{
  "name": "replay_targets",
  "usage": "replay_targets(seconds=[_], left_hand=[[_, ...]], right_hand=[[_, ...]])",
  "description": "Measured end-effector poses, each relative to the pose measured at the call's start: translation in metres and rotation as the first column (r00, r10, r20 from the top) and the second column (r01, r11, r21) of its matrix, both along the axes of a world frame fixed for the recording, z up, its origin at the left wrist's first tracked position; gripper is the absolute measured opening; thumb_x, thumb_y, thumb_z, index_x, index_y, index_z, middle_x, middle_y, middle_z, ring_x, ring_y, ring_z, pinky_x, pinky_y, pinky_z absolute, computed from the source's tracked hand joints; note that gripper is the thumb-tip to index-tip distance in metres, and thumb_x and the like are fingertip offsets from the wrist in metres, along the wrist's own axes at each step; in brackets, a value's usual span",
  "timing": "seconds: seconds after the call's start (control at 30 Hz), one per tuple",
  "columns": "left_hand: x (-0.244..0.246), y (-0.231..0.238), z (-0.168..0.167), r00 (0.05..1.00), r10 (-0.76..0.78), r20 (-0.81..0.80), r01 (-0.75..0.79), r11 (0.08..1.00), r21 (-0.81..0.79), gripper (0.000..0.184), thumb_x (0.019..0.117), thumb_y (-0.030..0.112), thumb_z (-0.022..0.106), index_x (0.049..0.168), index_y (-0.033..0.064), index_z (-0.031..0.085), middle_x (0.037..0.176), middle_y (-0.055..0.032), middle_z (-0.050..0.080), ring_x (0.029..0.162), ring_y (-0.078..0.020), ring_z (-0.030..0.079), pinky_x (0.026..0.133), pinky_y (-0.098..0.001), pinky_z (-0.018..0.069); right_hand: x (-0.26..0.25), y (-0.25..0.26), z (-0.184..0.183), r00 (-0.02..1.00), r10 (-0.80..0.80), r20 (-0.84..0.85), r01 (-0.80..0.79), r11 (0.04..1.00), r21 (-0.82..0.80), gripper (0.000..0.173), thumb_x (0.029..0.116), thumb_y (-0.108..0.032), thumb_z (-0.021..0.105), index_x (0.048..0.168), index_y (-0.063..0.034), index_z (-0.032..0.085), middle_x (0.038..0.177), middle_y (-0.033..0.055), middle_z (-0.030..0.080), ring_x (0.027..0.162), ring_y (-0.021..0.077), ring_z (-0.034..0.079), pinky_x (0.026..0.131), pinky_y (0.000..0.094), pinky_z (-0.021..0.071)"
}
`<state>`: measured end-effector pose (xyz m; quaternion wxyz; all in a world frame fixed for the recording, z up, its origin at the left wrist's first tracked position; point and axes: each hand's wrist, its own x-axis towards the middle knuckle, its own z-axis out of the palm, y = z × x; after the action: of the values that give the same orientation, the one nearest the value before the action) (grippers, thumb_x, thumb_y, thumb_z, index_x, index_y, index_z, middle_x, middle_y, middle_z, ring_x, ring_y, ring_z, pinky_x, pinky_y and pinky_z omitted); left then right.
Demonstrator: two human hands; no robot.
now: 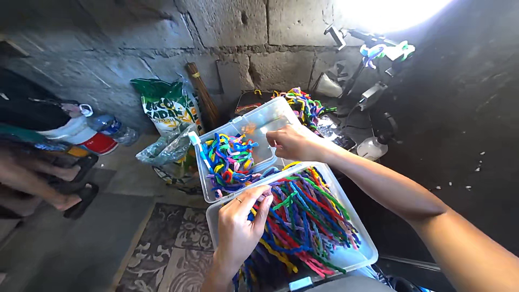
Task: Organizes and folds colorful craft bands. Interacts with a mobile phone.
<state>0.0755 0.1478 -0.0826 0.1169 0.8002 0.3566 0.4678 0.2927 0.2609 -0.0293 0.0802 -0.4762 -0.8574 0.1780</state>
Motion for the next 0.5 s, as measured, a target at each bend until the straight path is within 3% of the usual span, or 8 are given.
replay_targets(seconds=[0.1,0.17,0.23,0.3,0.37,0.43,0.5], left_hand=[[-0.001,0.002,0.003,0.991,0.103,0.08,-0.104,0.995,0.011,0.027,0.0991,0.018,0.064,0.11,-0.0044,0.073,0.105,-0.0137,0.074,0.097,-0.0083,0.071,0.085,-0.0203,0.0581],[-0.003,0.002,0.005,0.973,0.214,0.088,-0.22,0.973,0.065,0.032,0.0957,0.02,0.07,0.12,-0.0013,0.072,0.124,-0.0175,0.069,0.113,-0.0137,0.065,0.094,-0.0233,0.0531],[-0.004,0.002,0.006,0.96,0.27,0.068,-0.277,0.949,0.15,0.039,0.0943,0.022,0.073,0.127,0.0011,0.068,0.135,-0.018,0.062,0.131,-0.0195,0.055,0.11,-0.0277,0.0429],[-0.005,0.001,0.006,0.96,0.273,0.065,-0.28,0.934,0.222,0.032,0.0954,0.021,0.072,0.121,0.0024,0.071,0.126,-0.0158,0.068,0.125,-0.0217,0.059,0.108,-0.0317,0.0443],[-0.003,-0.001,0.005,0.968,0.218,0.121,-0.241,0.941,0.236,0.021,0.0975,0.018,0.069,0.107,0.001,0.077,0.104,-0.0112,0.076,0.107,-0.0151,0.068,0.099,-0.0272,0.0502],[-0.002,-0.005,0.006,0.97,0.121,0.21,-0.158,0.973,0.169,0.02,0.0997,0.016,0.066,0.101,-0.0018,0.076,0.094,-0.0076,0.076,0.096,-0.0056,0.07,0.092,-0.0193,0.054],[-0.003,-0.009,0.01,0.962,0.034,0.273,-0.057,0.995,0.078,0.022,0.1003,0.016,0.065,0.099,-0.0028,0.075,0.094,-0.0047,0.077,0.093,-0.0002,0.07,0.089,-0.0167,0.055]], right_hand=[[-0.003,-0.02,0.003,0.927,0.111,-0.358,-0.049,0.983,0.178,0.01,0.0928,-0.005,0.066,0.103,-0.0027,0.068,0.087,0.0102,0.07,0.078,0.0231,0.069,0.069,0.0421,0.0561],[-0.008,-0.037,0.008,0.816,0.195,-0.545,-0.158,0.981,0.114,0.012,0.0936,-0.005,0.068,0.105,-0.0027,0.067,0.09,0.0063,0.071,0.077,0.0121,0.07,0.067,0.028,0.0599],[-0.015,-0.051,0.012,0.718,0.193,-0.669,-0.272,0.962,-0.014,0.013,0.0929,-0.004,0.07,0.104,-0.0017,0.065,0.089,0.0034,0.072,0.078,0.0058,0.07,0.069,0.0214,0.06],[-0.019,-0.06,0.011,0.654,0.151,-0.742,-0.341,0.934,-0.11,0.01,0.0952,-0.007,0.069,0.103,-0.0022,0.064,0.086,-0.0003,0.07,0.076,0.001,0.068,0.07,0.0174,0.0583],[-0.021,-0.067,0.011,0.587,0.129,-0.799,-0.388,0.911,-0.138,0.008,0.1004,-0.011,0.064,0.1,-0.0037,0.062,0.083,-0.0029,0.069,0.074,-0.0007,0.068,0.069,0.0157,0.0581],[-0.019,-0.073,0.009,0.534,0.17,-0.828,-0.394,0.916,-0.067,0.017,0.1051,-0.019,0.058,0.099,-0.0038,0.063,0.081,-0.0043,0.069,0.073,-0.0015,0.068,0.068,0.0153,0.0582],[-0.018,-0.08,0.007,0.518,0.278,-0.809,-0.347,0.933,0.099,0.027,0.1042,-0.027,0.06,0.102,-0.0013,0.066,0.086,-0.0034,0.069,0.078,-0.0037,0.066,0.07,0.0138,0.0563]])
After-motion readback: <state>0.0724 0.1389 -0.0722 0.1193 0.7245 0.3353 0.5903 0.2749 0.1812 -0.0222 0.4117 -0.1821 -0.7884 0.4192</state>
